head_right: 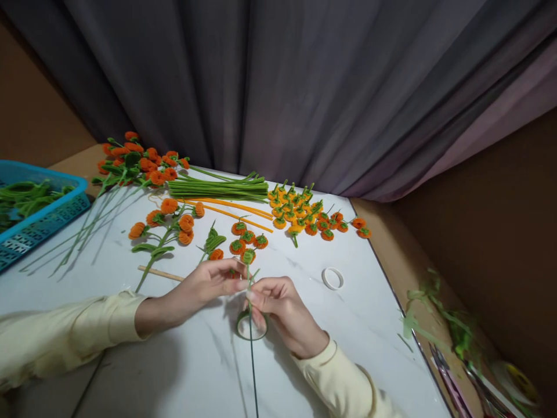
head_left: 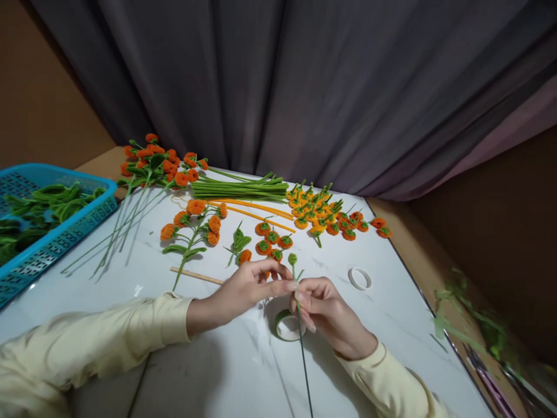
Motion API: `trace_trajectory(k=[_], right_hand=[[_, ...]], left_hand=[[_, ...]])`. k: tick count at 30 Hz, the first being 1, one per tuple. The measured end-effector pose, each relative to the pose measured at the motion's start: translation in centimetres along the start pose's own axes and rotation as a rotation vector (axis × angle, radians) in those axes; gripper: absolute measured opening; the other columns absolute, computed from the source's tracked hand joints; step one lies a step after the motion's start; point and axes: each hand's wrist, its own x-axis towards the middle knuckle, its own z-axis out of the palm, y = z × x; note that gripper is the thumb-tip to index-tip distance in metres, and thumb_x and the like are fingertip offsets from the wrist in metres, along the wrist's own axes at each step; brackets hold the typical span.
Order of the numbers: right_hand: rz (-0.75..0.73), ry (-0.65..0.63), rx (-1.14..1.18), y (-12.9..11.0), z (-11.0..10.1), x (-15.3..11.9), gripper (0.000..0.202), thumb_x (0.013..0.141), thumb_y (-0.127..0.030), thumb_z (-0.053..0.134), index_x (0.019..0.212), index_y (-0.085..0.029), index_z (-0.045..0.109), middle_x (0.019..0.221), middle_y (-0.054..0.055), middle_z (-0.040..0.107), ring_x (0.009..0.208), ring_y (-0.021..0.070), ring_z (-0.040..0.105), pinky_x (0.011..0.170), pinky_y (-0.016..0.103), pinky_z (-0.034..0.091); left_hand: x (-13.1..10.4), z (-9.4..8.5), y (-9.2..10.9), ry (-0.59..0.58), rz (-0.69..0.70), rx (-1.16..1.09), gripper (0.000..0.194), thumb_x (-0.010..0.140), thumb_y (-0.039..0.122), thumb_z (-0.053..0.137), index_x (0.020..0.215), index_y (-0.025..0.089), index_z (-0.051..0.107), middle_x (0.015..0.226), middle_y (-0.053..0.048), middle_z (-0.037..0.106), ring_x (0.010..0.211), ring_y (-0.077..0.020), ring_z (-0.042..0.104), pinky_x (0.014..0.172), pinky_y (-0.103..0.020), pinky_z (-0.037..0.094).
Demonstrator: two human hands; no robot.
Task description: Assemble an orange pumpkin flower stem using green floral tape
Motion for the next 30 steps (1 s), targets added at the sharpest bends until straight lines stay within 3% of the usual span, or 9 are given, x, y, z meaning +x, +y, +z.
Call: trace_trajectory(k=[5, 11, 18, 23, 30], right_hand=[[-0.075, 0.042, -0.135, -0.2, 0.2, 0.0, 0.027, 0.074, -0.031, 0.072, 0.059, -0.011, 0.063, 0.045, -0.001, 0.057, 0.040, 0.0060, 0.046, 0.044, 0.018, 0.035], [-0.039, -0.153, -0.144, 0.4, -0.8, 0.6, 0.022, 0.075, -0.029, 0.072, 0.065, -0.010, 0.065, 0.049, 0.000, 0.061, 0.043, 0.0070, 0.051, 0.047, 0.019, 0.039], [0.072, -0.273, -0.002, 1.3, -1.5, 1.5, 0.026, 0.071, -0.033, 0.075, 0.067, -0.009, 0.067, 0.049, 0.001, 0.062, 0.039, 0.0074, 0.053, 0.045, 0.019, 0.041], [0.107, -0.304, 0.020, 1.4, -1.8, 1.8, 0.026, 0.070, -0.032, 0.075, 0.070, -0.007, 0.069, 0.047, 0.002, 0.061, 0.038, 0.0067, 0.052, 0.042, 0.017, 0.039], [0.186, -0.388, 0.157, 2.8, -1.7, 2.2, 0.034, 0.064, -0.041, 0.078, 0.067, -0.008, 0.069, 0.039, -0.001, 0.056, 0.028, 0.0053, 0.043, 0.032, 0.016, 0.032]], left_hand=[[-0.1, 0.2, 0.5, 0.076, -0.066, -0.009, 0.022, 0.069, 0.032, 0.072, 0.070, 0.013, 0.063, 0.068, 0.002, 0.054, 0.064, -0.0093, 0.044, 0.060, -0.022, 0.032], [0.0, 0.1, 0.7, 0.019, -0.113, -0.084, 0.025, 0.062, 0.031, 0.077, 0.058, 0.012, 0.061, 0.061, 0.003, 0.050, 0.059, -0.0078, 0.041, 0.056, -0.022, 0.029], [0.2, -0.1, 0.4, -0.033, -0.059, -0.037, 0.026, 0.062, 0.032, 0.078, 0.054, 0.013, 0.063, 0.061, 0.003, 0.047, 0.059, -0.0079, 0.039, 0.055, -0.023, 0.027], [0.2, -0.2, 0.4, -0.080, -0.036, -0.011, 0.024, 0.067, 0.034, 0.075, 0.054, 0.015, 0.068, 0.064, 0.002, 0.047, 0.064, -0.0099, 0.041, 0.061, -0.024, 0.030], [0.1, 0.0, 0.5, -0.167, -0.115, -0.129, 0.030, 0.064, 0.044, 0.076, 0.050, 0.018, 0.069, 0.066, -0.002, 0.045, 0.083, -0.0170, 0.042, 0.078, -0.028, 0.035]])
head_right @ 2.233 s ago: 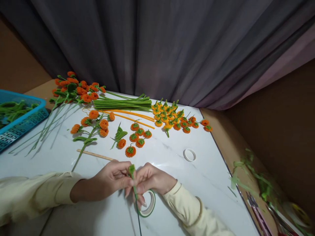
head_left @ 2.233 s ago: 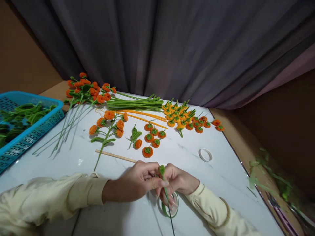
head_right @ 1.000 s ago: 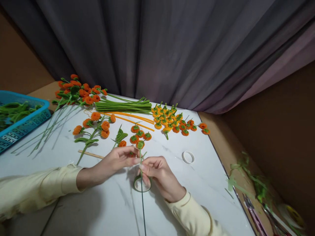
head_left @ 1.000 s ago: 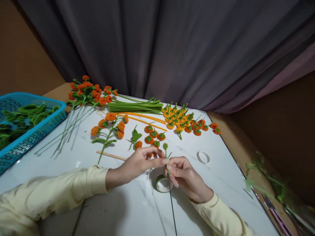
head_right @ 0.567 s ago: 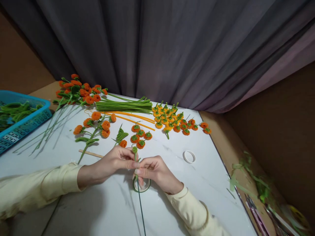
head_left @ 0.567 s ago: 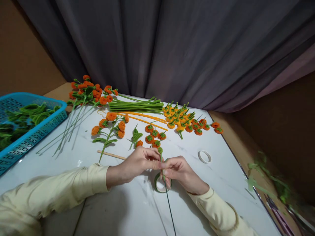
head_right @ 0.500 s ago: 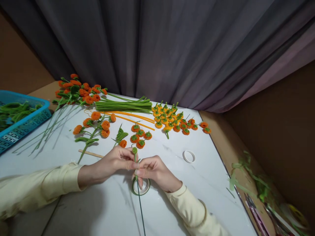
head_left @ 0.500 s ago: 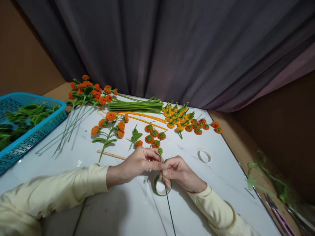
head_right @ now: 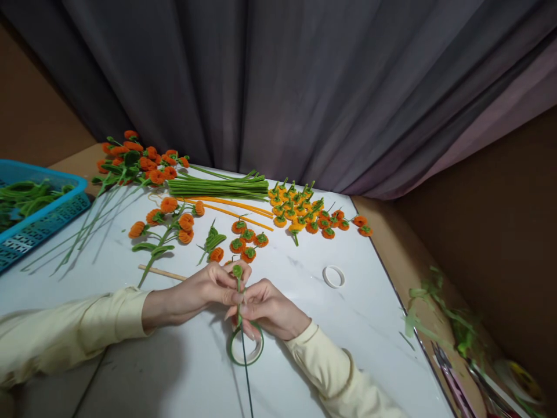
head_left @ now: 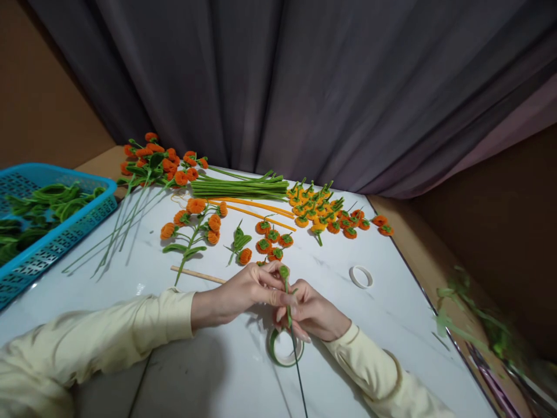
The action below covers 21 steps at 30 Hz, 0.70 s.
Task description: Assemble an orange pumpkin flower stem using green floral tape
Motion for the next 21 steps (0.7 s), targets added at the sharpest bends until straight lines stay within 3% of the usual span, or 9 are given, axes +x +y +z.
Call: trace_trajectory(k=[5, 9, 13, 18, 21], right_hand=[[0.004, -0.037, -0.001, 0.7, 0.0, 0.2, 0.033, 0.062, -0.038, 0.079, 0.058, -0.007, 0.068, 0.037, 0.000, 0.054, 0.025, 0.0051, 0.041, 0.030, 0.017, 0.027], [-0.047, 0.022, 0.017, 0.6, 0.2, 0.1, 0.036, 0.063, -0.038, 0.078, 0.048, -0.009, 0.062, 0.034, -0.002, 0.051, 0.025, 0.0043, 0.038, 0.032, 0.018, 0.025], [-0.069, 0.096, -0.021, -0.1, 0.5, -0.2, 0.030, 0.066, -0.033, 0.077, 0.053, -0.009, 0.063, 0.038, -0.002, 0.054, 0.027, 0.0030, 0.038, 0.036, 0.018, 0.027], [-0.105, 0.247, -0.045, -0.5, 1.1, -0.5, 0.028, 0.066, -0.032, 0.077, 0.056, -0.010, 0.061, 0.038, -0.004, 0.052, 0.028, 0.0028, 0.036, 0.039, 0.019, 0.030], [-0.132, 0.353, -0.124, -0.7, 1.7, -0.7, 0.030, 0.070, -0.034, 0.074, 0.058, -0.012, 0.057, 0.040, -0.004, 0.053, 0.033, 0.0044, 0.040, 0.043, 0.019, 0.033]], left_hand=[[0.1, -0.2, -0.7, -0.074, 0.044, -0.019, 0.018, 0.068, 0.037, 0.076, 0.062, 0.020, 0.074, 0.082, -0.003, 0.048, 0.087, -0.0155, 0.043, 0.083, -0.026, 0.036], [0.3, -0.5, -0.9, -0.077, 0.058, -0.002, 0.019, 0.070, 0.037, 0.074, 0.064, 0.020, 0.074, 0.084, -0.002, 0.049, 0.085, -0.0142, 0.045, 0.082, -0.026, 0.037], [0.4, -0.6, -0.2, -0.051, 0.085, 0.106, 0.018, 0.073, 0.035, 0.071, 0.069, 0.018, 0.074, 0.082, -0.001, 0.050, 0.084, -0.0136, 0.045, 0.079, -0.025, 0.036], [0.2, -0.1, -0.2, 0.132, 0.075, 0.260, 0.029, 0.071, 0.038, 0.070, 0.088, 0.014, 0.066, 0.079, 0.001, 0.050, 0.071, -0.0114, 0.044, 0.063, -0.023, 0.035], [0.0, 0.3, -0.6, 0.262, 0.069, 0.283, 0.029, 0.073, 0.039, 0.068, 0.082, 0.014, 0.057, 0.071, 0.003, 0.051, 0.064, -0.0098, 0.044, 0.058, -0.021, 0.034]])
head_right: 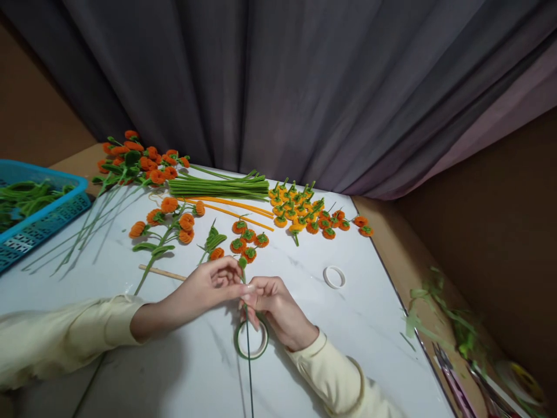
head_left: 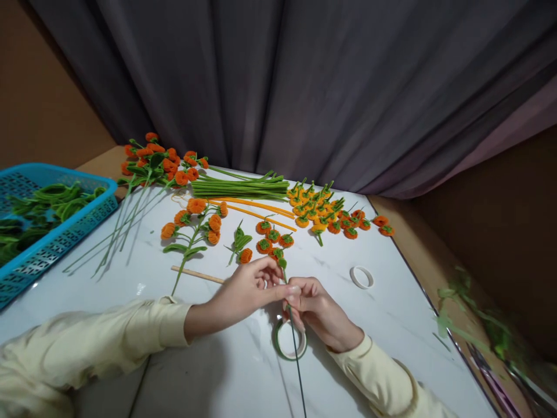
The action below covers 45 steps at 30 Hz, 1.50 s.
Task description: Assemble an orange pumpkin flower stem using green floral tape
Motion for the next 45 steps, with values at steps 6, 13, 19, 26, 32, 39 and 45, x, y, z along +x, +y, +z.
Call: trace_trajectory(k=[6, 13, 19, 26, 32, 39, 45], right_hand=[[-0.119, 0.098, -0.268, -0.6, 0.6, -0.6, 0.031, 0.069, -0.038, 0.074, 0.062, -0.013, 0.058, 0.049, -0.003, 0.054, 0.044, 0.0077, 0.047, 0.047, 0.020, 0.037], [-0.112, 0.032, -0.379, -1.4, 0.2, -0.6, 0.033, 0.070, -0.040, 0.073, 0.061, -0.014, 0.055, 0.048, -0.004, 0.051, 0.040, 0.0069, 0.045, 0.043, 0.020, 0.037], [-0.028, -0.242, -0.493, -3.2, -1.4, -0.4, 0.026, 0.077, -0.034, 0.067, 0.066, -0.013, 0.059, 0.053, -0.001, 0.060, 0.047, 0.0089, 0.053, 0.050, 0.020, 0.042], [0.048, -0.321, -0.258, -1.9, -1.9, -0.2, 0.025, 0.071, -0.033, 0.073, 0.063, -0.013, 0.060, 0.051, -0.001, 0.060, 0.039, 0.0079, 0.050, 0.043, 0.019, 0.041], [0.188, -0.531, 0.164, 1.3, -1.5, 0.8, 0.038, 0.060, -0.042, 0.078, 0.049, -0.012, 0.058, 0.036, 0.000, 0.055, 0.026, 0.0074, 0.043, 0.046, 0.024, 0.047], [0.320, -0.768, 0.222, 1.8, -1.3, 0.9, 0.032, 0.063, -0.037, 0.078, 0.059, -0.007, 0.068, 0.045, 0.004, 0.061, 0.029, 0.0105, 0.050, 0.038, 0.021, 0.043], [0.245, -0.678, 0.222, 2.3, -0.7, 0.6, 0.033, 0.064, -0.039, 0.078, 0.062, -0.008, 0.070, 0.048, 0.003, 0.060, 0.041, 0.0104, 0.055, 0.043, 0.019, 0.045]], left_hand=[[-0.1, -0.1, 0.2, -0.070, -0.062, 0.127, 0.033, 0.080, 0.046, 0.056, 0.068, 0.015, 0.053, 0.054, 0.006, 0.047, 0.050, -0.0085, 0.042, 0.049, -0.021, 0.031], [-0.1, -0.5, 0.9, -0.082, 0.039, 0.342, 0.030, 0.082, 0.037, 0.052, 0.062, 0.015, 0.054, 0.051, 0.005, 0.045, 0.050, -0.0076, 0.038, 0.047, -0.019, 0.028], [-0.2, -0.4, 0.7, -0.120, 0.135, 0.359, 0.028, 0.084, 0.032, 0.053, 0.062, 0.014, 0.056, 0.056, 0.003, 0.052, 0.051, -0.0072, 0.040, 0.047, -0.018, 0.030], [-0.9, -0.2, 0.5, -0.109, 0.404, 0.402, 0.033, 0.087, 0.033, 0.050, 0.060, 0.015, 0.055, 0.055, 0.000, 0.051, 0.051, -0.0083, 0.042, 0.049, -0.019, 0.033], [-1.7, 0.3, 1.2, -0.169, 0.545, 0.401, 0.036, 0.092, 0.033, 0.043, 0.064, 0.015, 0.055, 0.060, -0.003, 0.055, 0.055, -0.0101, 0.046, 0.054, -0.020, 0.038], [-2.3, 0.3, 1.5, -0.242, 0.668, 0.444, 0.035, 0.094, 0.026, 0.039, 0.066, 0.015, 0.058, 0.064, -0.005, 0.058, 0.056, -0.0107, 0.049, 0.053, -0.019, 0.039], [-1.9, 0.3, 0.2, -0.162, 0.707, 0.392, 0.040, 0.095, 0.032, 0.039, 0.066, 0.015, 0.062, 0.063, -0.007, 0.058, 0.060, -0.0123, 0.051, 0.056, -0.021, 0.043]])
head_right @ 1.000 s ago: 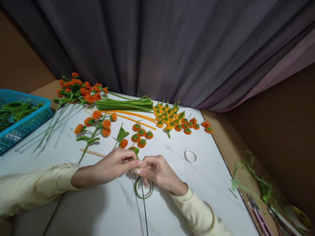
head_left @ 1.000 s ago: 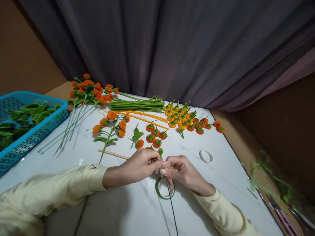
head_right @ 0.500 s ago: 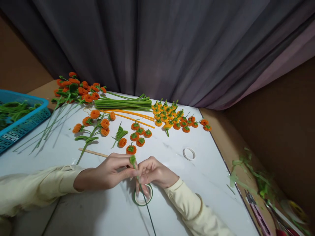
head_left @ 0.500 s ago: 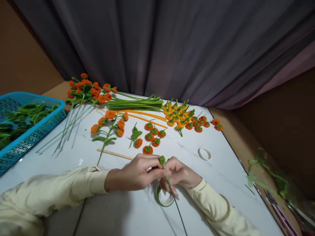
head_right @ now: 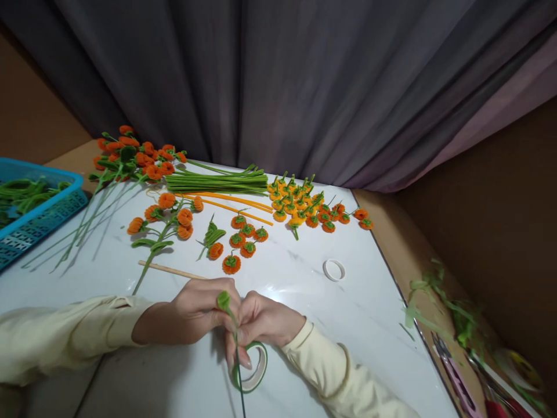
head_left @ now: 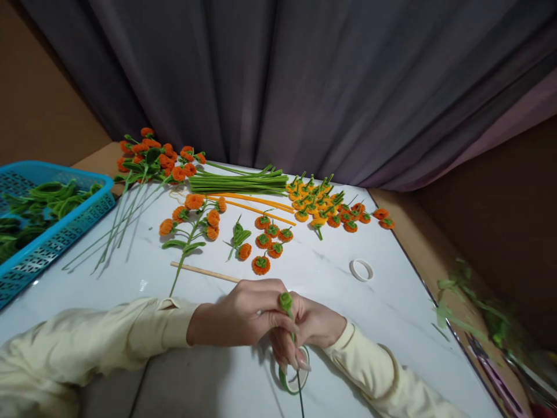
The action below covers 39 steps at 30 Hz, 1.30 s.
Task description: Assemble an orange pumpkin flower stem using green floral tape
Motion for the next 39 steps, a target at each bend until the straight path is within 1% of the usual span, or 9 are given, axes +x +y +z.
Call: trace_trajectory(k=[3, 7, 13, 16, 22, 24, 27, 33, 39], right_hand=[[-0.075, 0.032, -0.023, 0.4, 0.0, 0.3, 0.031, 0.062, -0.037, 0.080, 0.056, -0.009, 0.068, 0.053, 0.004, 0.062, 0.047, 0.0106, 0.057, 0.049, 0.020, 0.046], [-0.164, 0.132, -0.085, -0.2, 0.2, -0.1, 0.030, 0.064, -0.035, 0.079, 0.056, -0.008, 0.069, 0.051, 0.003, 0.060, 0.041, 0.0084, 0.053, 0.041, 0.018, 0.041], [-0.326, 0.401, -0.307, -2.6, 1.5, -1.3, 0.019, 0.076, -0.026, 0.071, 0.070, -0.008, 0.074, 0.051, 0.003, 0.058, 0.036, 0.0064, 0.050, 0.037, 0.017, 0.037], [-0.397, 0.473, -0.345, -3.0, 2.0, -1.4, 0.021, 0.077, -0.028, 0.069, 0.070, -0.009, 0.074, 0.051, 0.002, 0.057, 0.036, 0.0071, 0.050, 0.037, 0.018, 0.036], [-0.443, 0.527, -0.354, -2.8, 1.8, -1.2, 0.023, 0.077, -0.031, 0.070, 0.067, -0.011, 0.072, 0.056, 0.002, 0.058, 0.041, 0.0069, 0.051, 0.042, 0.020, 0.036], [-0.449, 0.515, -0.310, -2.6, 1.5, -1.1, 0.025, 0.076, -0.034, 0.070, 0.066, -0.011, 0.072, 0.055, 0.002, 0.058, 0.042, 0.0078, 0.051, 0.043, 0.021, 0.036], [-0.454, 0.487, -0.243, -2.3, 1.0, -0.9, 0.029, 0.074, -0.038, 0.071, 0.062, -0.012, 0.070, 0.053, 0.001, 0.057, 0.044, 0.0098, 0.052, 0.045, 0.022, 0.037], [-0.408, 0.491, -0.246, -2.1, 0.7, -0.5, 0.031, 0.074, -0.037, 0.072, 0.058, -0.012, 0.065, 0.056, 0.002, 0.057, 0.056, 0.0116, 0.053, 0.059, 0.025, 0.040], [-0.381, 0.425, -0.207, -2.0, 0.7, -0.4, 0.028, 0.075, -0.034, 0.071, 0.061, -0.012, 0.064, 0.062, 0.004, 0.061, 0.062, 0.0127, 0.054, 0.064, 0.025, 0.039]], left_hand=[[-0.2, 0.5, -0.6, 0.073, -0.012, -0.058, 0.039, 0.092, 0.036, 0.045, 0.064, 0.015, 0.062, 0.064, -0.006, 0.058, 0.061, -0.0124, 0.052, 0.058, -0.021, 0.044], [0.2, 0.3, -1.0, 0.107, -0.049, -0.177, 0.034, 0.088, 0.039, 0.053, 0.068, 0.014, 0.065, 0.072, -0.005, 0.057, 0.065, -0.0110, 0.052, 0.059, -0.021, 0.044], [1.9, -2.2, -1.1, 0.081, -0.258, -0.190, 0.023, 0.078, 0.035, 0.067, 0.089, 0.015, 0.067, 0.093, -0.006, 0.060, 0.087, -0.0154, 0.055, 0.077, -0.025, 0.042], [2.5, -3.0, -0.9, 0.022, -0.349, -0.177, 0.020, 0.078, 0.032, 0.067, 0.089, 0.015, 0.067, 0.091, -0.004, 0.061, 0.084, -0.0144, 0.053, 0.076, -0.025, 0.041], [2.8, -3.4, -0.7, 0.002, -0.509, -0.323, 0.029, 0.078, 0.034, 0.065, 0.100, 0.015, 0.064, 0.086, -0.002, 0.061, 0.074, -0.0115, 0.051, 0.068, -0.024, 0.041], [2.9, -3.5, -0.7, -0.057, -0.543, -0.348, 0.029, 0.078, 0.033, 0.065, 0.102, 0.016, 0.065, 0.088, -0.002, 0.061, 0.077, -0.0122, 0.052, 0.069, -0.024, 0.041], [2.8, -3.1, -0.7, -0.136, -0.500, -0.367, 0.018, 0.080, 0.030, 0.064, 0.091, 0.018, 0.071, 0.094, -0.003, 0.057, 0.086, -0.0134, 0.052, 0.079, -0.027, 0.041], [2.3, -1.7, -0.9, -0.008, -0.533, -0.474, 0.019, 0.078, 0.036, 0.066, 0.078, 0.019, 0.075, 0.087, -0.004, 0.054, 0.091, -0.0159, 0.050, 0.089, -0.033, 0.041], [2.1, -1.5, -0.6, -0.043, -0.603, -0.585, 0.023, 0.080, 0.032, 0.063, 0.066, 0.018, 0.074, 0.063, -0.005, 0.058, 0.096, -0.0191, 0.048, 0.091, -0.032, 0.038]])
